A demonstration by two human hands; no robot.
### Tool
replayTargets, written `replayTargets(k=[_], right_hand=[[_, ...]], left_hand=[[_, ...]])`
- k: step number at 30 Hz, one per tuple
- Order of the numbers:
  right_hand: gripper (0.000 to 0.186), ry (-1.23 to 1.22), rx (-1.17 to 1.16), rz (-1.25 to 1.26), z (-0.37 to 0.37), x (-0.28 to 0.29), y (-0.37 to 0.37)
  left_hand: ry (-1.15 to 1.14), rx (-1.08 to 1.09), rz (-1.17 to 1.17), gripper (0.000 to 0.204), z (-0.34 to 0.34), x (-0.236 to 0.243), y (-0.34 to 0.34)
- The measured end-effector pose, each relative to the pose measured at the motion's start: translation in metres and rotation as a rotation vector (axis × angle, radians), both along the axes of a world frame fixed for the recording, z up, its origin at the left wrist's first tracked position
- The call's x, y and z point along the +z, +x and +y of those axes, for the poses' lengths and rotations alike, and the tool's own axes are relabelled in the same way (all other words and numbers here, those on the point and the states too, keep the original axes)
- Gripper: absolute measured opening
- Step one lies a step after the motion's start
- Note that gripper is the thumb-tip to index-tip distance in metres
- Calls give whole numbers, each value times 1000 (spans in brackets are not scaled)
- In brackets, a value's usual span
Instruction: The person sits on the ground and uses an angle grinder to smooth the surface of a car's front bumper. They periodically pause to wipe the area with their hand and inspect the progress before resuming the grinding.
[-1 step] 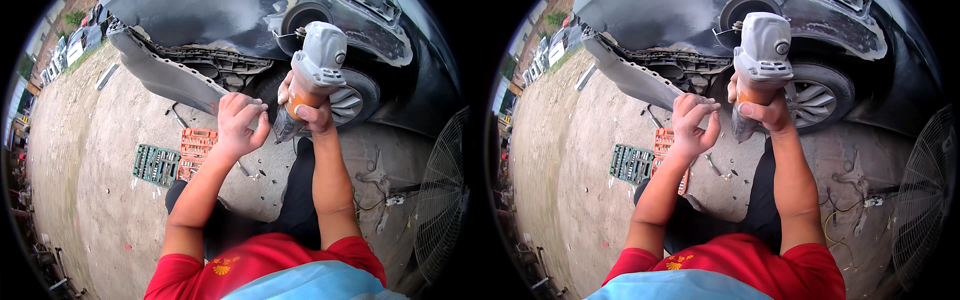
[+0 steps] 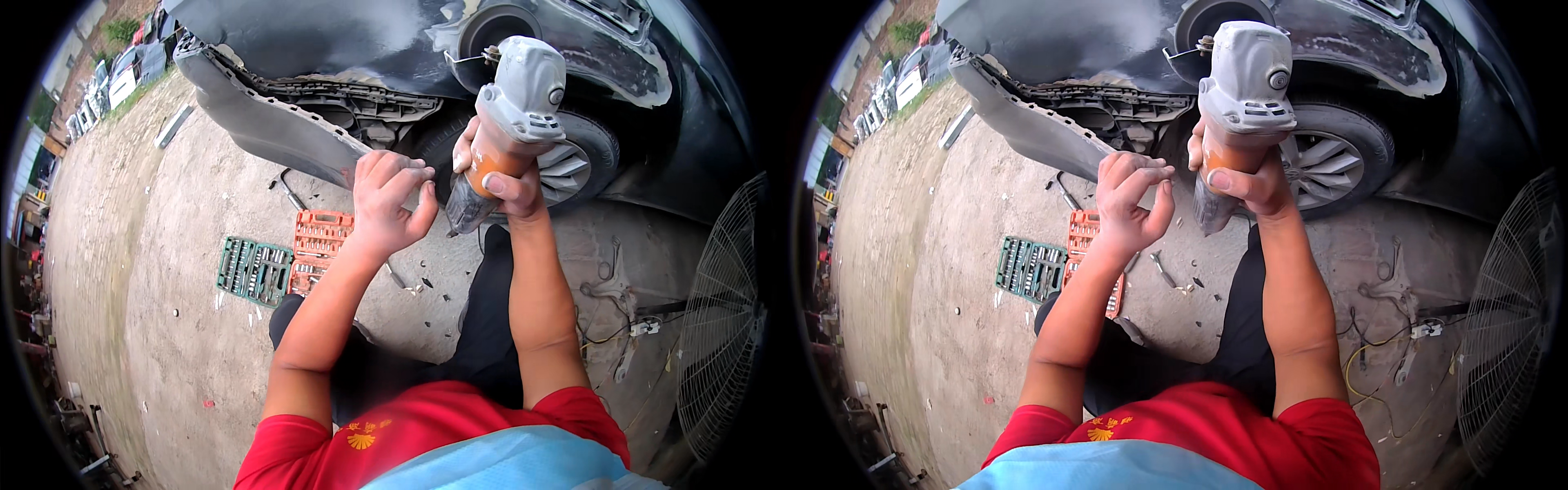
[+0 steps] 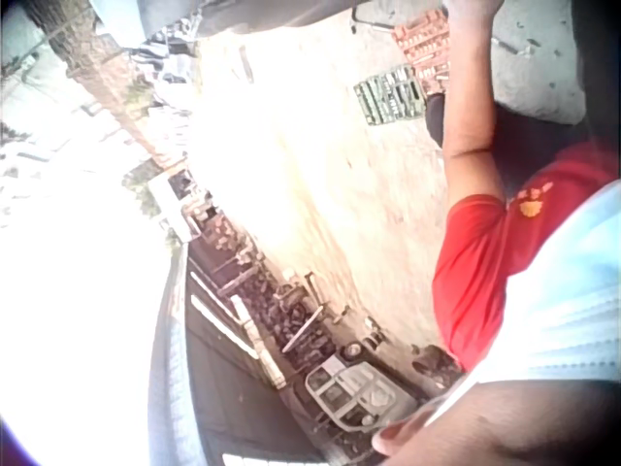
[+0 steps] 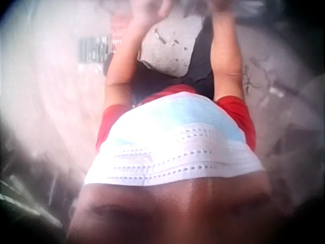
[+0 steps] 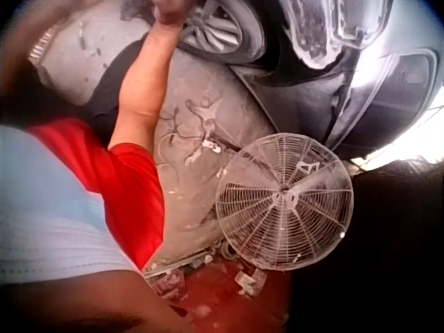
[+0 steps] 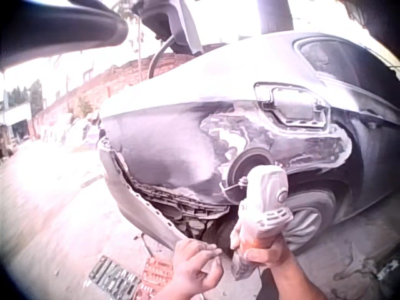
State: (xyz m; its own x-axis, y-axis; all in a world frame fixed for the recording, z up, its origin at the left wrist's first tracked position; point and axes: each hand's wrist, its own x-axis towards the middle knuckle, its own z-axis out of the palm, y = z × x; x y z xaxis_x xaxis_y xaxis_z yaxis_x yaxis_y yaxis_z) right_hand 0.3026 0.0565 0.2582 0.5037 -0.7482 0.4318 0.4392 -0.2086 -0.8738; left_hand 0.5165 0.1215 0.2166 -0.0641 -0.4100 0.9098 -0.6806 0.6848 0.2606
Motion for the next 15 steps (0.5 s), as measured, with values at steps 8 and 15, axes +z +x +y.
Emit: replayTargets(k=[8, 15], right_hand=[[71, 5, 12, 12, 7, -5, -9], [46, -140, -203, 454, 21, -31, 29]], left_hand=[[24, 57, 3, 9, 17, 3, 2], [20, 25, 9, 7, 45, -1, 21]])
